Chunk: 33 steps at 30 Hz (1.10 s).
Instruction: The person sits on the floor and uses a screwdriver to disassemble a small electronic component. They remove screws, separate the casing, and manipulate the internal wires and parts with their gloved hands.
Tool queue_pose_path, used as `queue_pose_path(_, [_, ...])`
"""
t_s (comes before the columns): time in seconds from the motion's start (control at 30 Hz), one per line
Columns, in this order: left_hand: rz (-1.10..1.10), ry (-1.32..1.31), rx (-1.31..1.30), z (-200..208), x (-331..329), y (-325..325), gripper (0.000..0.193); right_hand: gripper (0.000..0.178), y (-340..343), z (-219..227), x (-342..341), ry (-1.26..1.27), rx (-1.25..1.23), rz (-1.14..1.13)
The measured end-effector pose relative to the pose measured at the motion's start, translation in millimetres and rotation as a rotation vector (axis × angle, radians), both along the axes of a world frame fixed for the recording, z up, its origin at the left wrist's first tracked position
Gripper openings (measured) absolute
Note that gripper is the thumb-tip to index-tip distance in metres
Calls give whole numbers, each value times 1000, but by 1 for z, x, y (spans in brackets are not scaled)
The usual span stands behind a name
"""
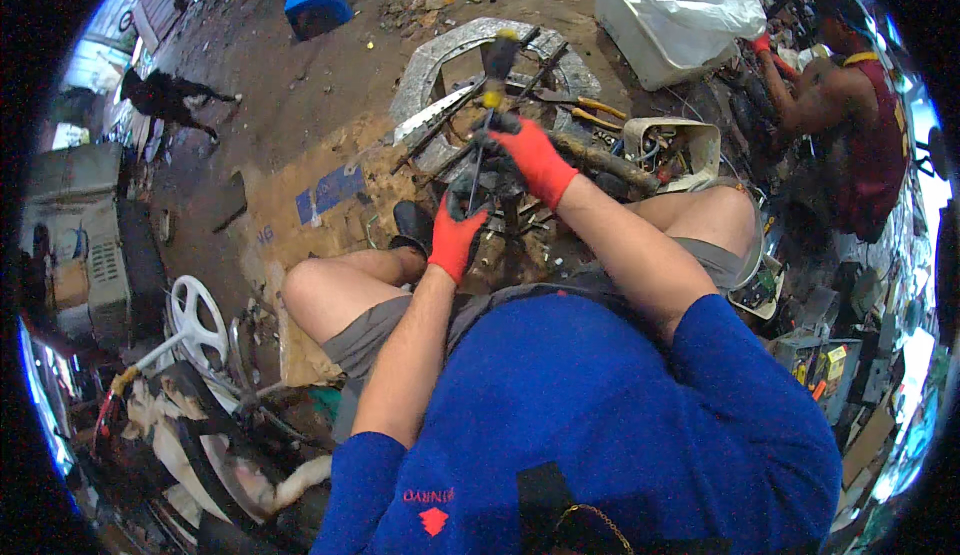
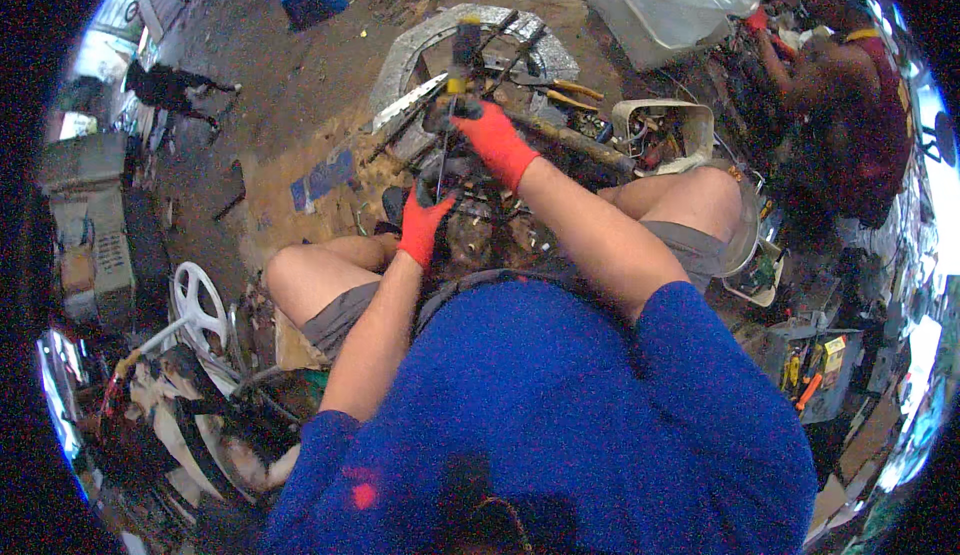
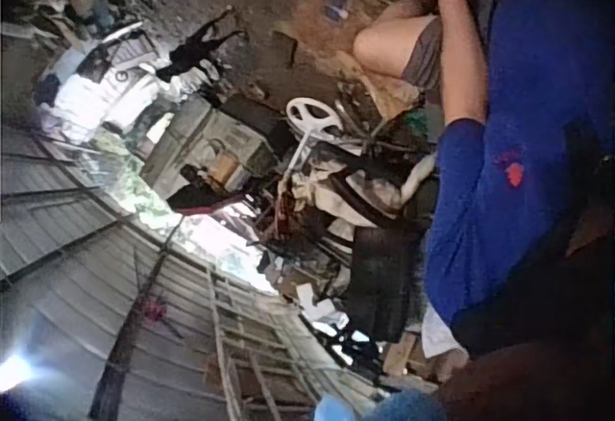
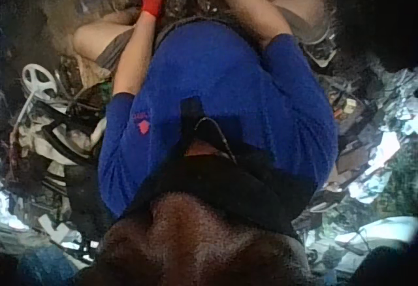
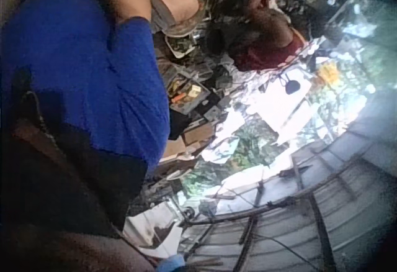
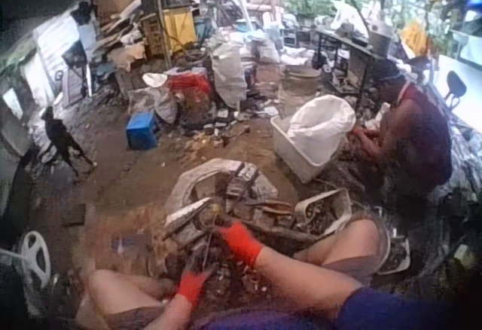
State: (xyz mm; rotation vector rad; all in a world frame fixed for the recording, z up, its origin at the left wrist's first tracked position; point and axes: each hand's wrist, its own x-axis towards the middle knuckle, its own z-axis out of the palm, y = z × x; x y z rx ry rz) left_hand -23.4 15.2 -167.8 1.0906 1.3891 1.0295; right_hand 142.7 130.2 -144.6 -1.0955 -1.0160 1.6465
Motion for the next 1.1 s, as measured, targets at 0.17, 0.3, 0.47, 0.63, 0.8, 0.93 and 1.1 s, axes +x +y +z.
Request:
queue_pose_path(0.17, [129,401,215,0,8,-5,69,34,-13,70,22,-272,366,-71])
queue_pose_path(0.3, [156,395,149,5,17,-1,68,36,-30,69,42,-550,545,-103])
queue_pose_path(0.47, [80,440,101,-16,12,2,69,37,-59,45,47,-632,499,-128])
queue_pose_path(0.63, [122,513,146,-28,13,2,69,36,-65,62,35,-477,478,-93])
queue_pose_path(0.8, [263,442,288,-47,25,3,71,35,-57,64,20,-575,448,-91])
queue_pose_path(0.93, [187,519,313,-52,18,7,74,37,-53,60,14,-586,438,-108])
queue_pose_path(1.1, [170,512,293,-44,17,7,75,42,-51,53,11,-517,480,-44])
